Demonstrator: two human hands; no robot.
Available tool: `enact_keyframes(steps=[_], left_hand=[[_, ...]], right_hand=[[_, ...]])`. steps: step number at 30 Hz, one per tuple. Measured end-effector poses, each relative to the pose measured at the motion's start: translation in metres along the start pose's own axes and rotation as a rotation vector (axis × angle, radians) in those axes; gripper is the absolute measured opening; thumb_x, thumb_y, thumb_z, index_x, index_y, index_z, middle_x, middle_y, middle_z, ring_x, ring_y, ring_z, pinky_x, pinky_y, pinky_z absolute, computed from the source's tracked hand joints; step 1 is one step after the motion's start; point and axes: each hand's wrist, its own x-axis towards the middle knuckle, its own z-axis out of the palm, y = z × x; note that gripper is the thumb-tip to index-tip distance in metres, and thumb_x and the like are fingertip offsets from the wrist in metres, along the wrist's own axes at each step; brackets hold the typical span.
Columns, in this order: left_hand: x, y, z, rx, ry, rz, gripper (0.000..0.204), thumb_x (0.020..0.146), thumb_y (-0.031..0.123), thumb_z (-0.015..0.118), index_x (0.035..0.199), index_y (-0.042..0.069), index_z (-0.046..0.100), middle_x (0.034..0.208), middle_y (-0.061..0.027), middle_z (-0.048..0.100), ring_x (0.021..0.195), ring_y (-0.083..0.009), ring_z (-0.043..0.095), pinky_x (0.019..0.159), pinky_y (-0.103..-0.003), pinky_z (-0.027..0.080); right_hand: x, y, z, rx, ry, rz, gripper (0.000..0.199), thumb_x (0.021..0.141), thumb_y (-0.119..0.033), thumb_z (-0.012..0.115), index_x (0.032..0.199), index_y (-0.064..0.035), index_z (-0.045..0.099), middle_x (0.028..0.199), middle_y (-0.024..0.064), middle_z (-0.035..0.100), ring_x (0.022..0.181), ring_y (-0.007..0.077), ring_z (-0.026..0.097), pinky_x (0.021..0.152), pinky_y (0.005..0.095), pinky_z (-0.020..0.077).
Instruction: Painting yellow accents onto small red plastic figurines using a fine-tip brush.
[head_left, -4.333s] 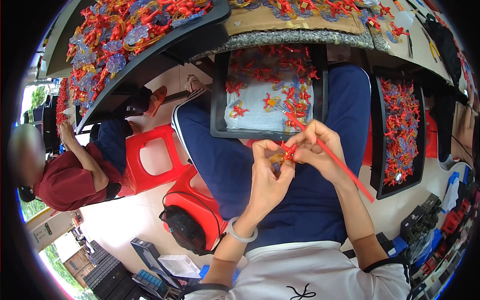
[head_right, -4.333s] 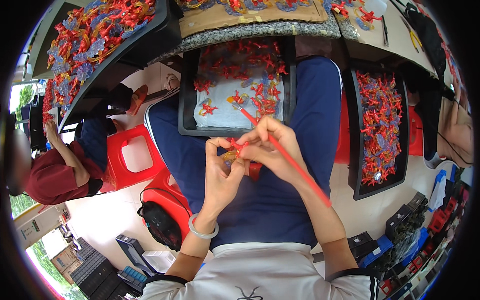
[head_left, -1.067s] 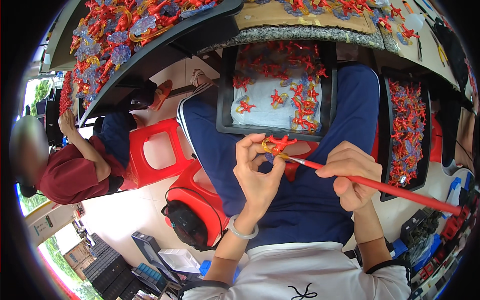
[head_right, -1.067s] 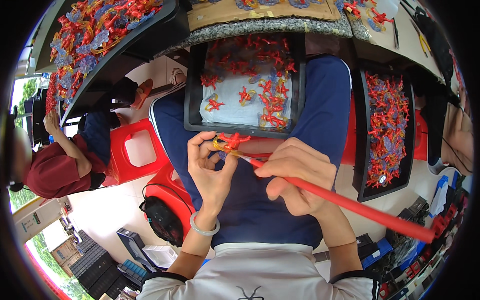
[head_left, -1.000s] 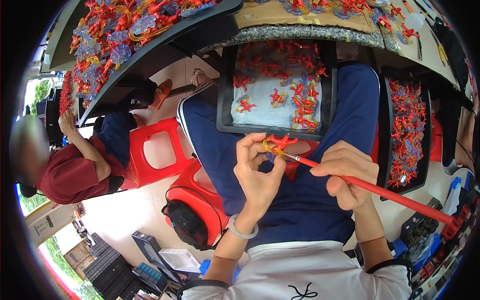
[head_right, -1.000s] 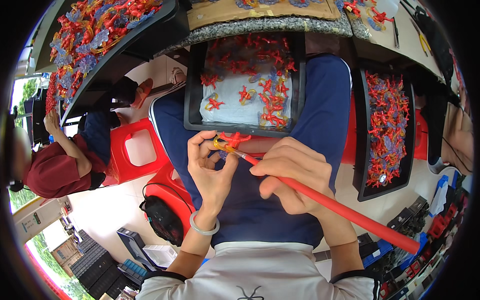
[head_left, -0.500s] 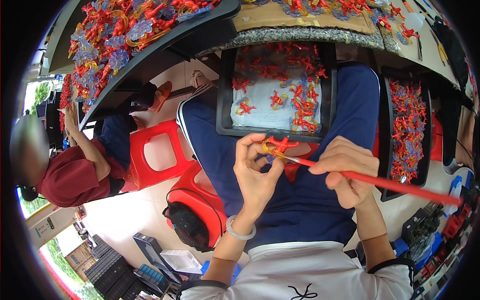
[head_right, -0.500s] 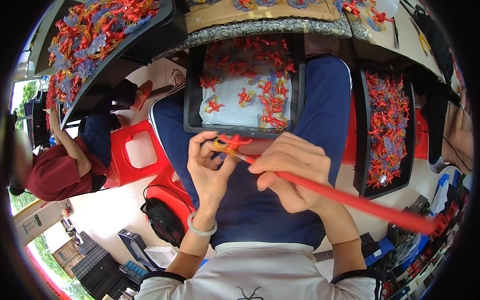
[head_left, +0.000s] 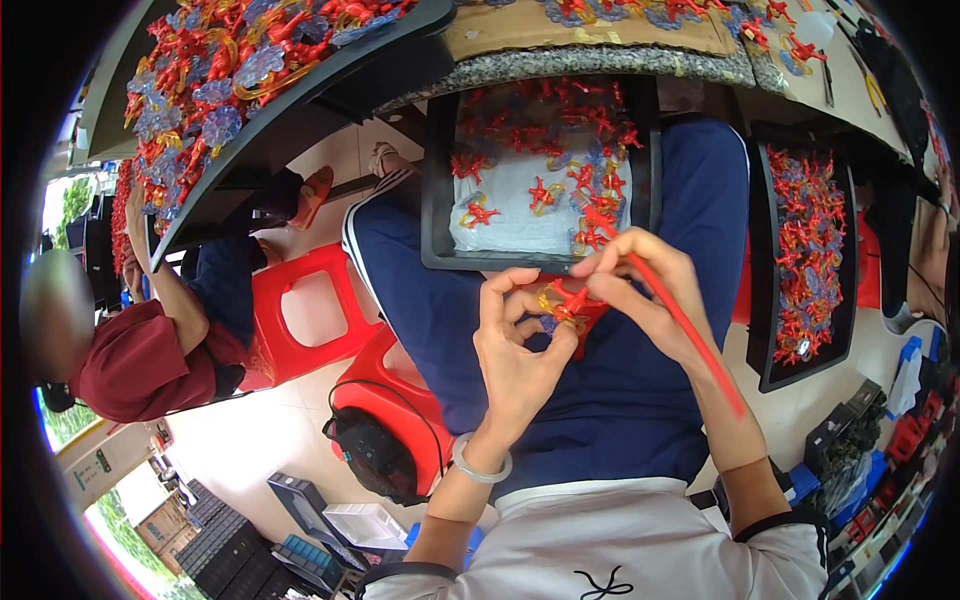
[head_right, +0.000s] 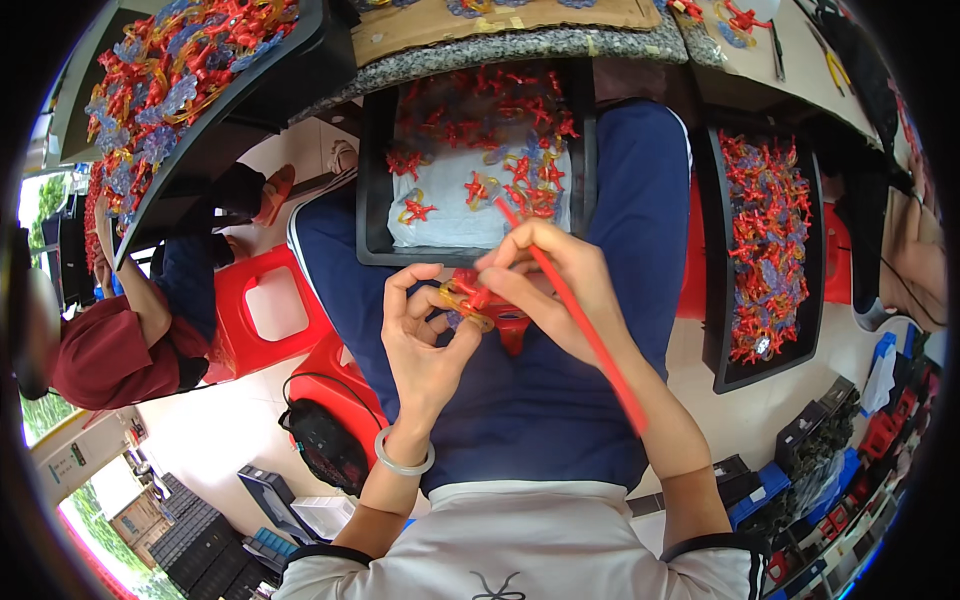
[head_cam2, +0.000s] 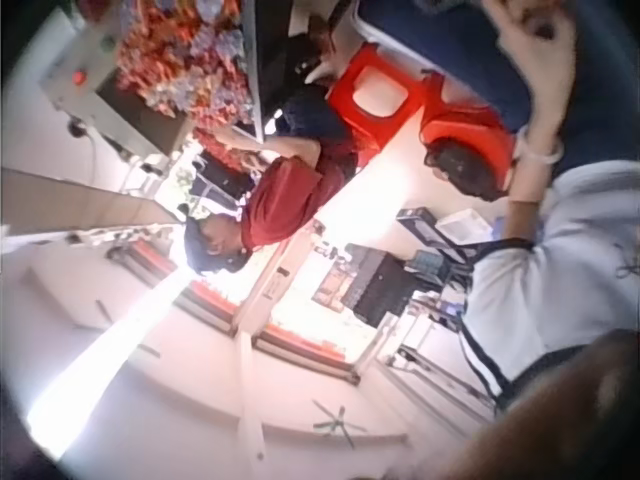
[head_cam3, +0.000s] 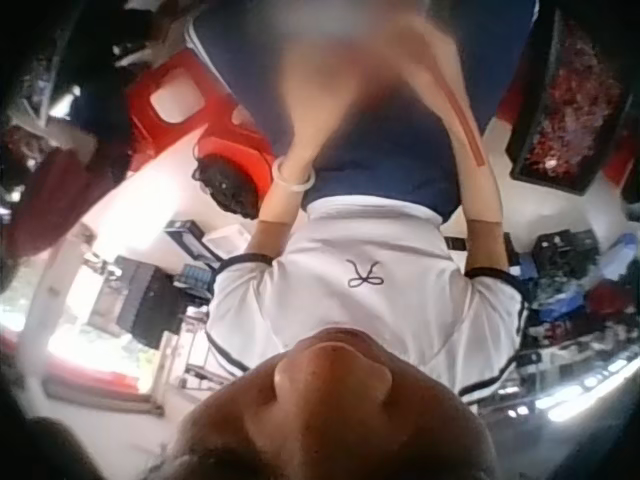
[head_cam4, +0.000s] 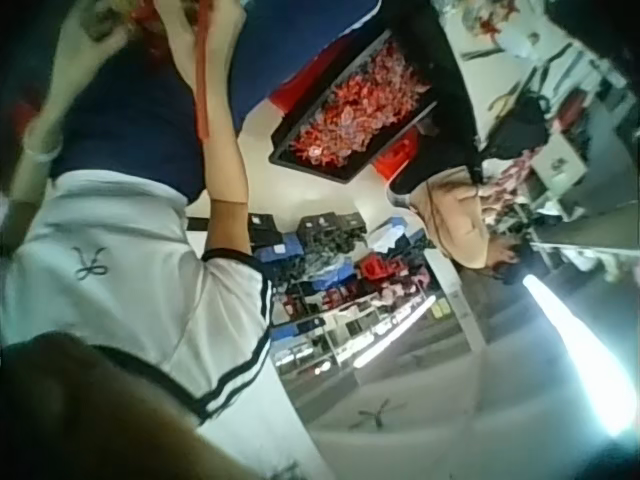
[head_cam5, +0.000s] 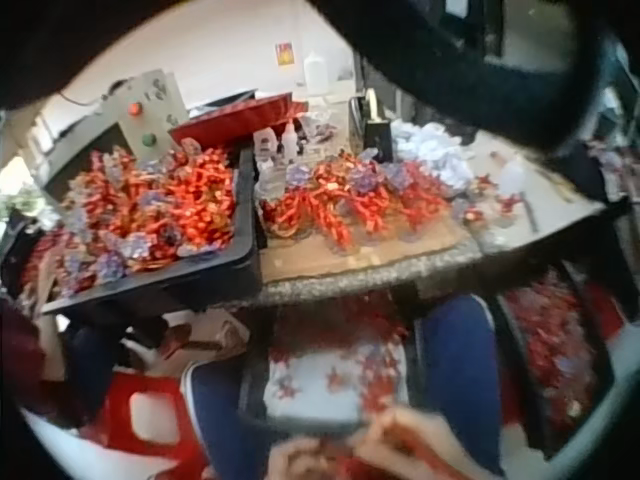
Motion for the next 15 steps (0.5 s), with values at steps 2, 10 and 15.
enact_keyframes(steps=[2,10,15], left_hand=[[-0.001,0.005,0.002,0.199,-0.096,0.032,0.056,0.071,-0.008,0.064,0.121,0.000,0.040,0.078,-0.0059,0.061,0.070,-0.0097,0.060,0.069,-0.023,0.051],[-0.001,-0.002,-0.004,0.286,-0.202,0.004,0.058,0.069,-0.008,0.065,0.120,0.003,0.038,0.074,-0.0064,0.060,0.066,-0.0125,0.060,0.067,-0.025,0.050],[-0.001,0.000,-0.003,0.343,-0.203,0.085,0.057,0.069,-0.008,0.065,0.119,0.003,0.039,0.075,-0.0066,0.060,0.066,-0.0131,0.060,0.067,-0.025,0.050]], right_hand=[[0.004,0.020,-0.002,0.140,-0.045,0.108,0.018,0.085,-0.001,0.067,0.081,-0.0029,0.049,0.084,0.0084,0.067,0.079,0.0065,0.062,0.066,0.0222,0.0492],[0.015,0.038,-0.010,0.348,-0.143,0.480,0.042,0.073,-0.002,0.077,0.069,-0.0151,0.038,0.065,0.0052,0.062,0.056,0.0058,0.054,0.047,0.0199,0.0326],[0.014,0.038,-0.011,0.410,-0.128,0.525,0.042,0.073,-0.002,0.078,0.067,-0.0152,0.038,0.064,0.0051,0.061,0.054,0.0061,0.052,0.047,0.0201,0.0322]])
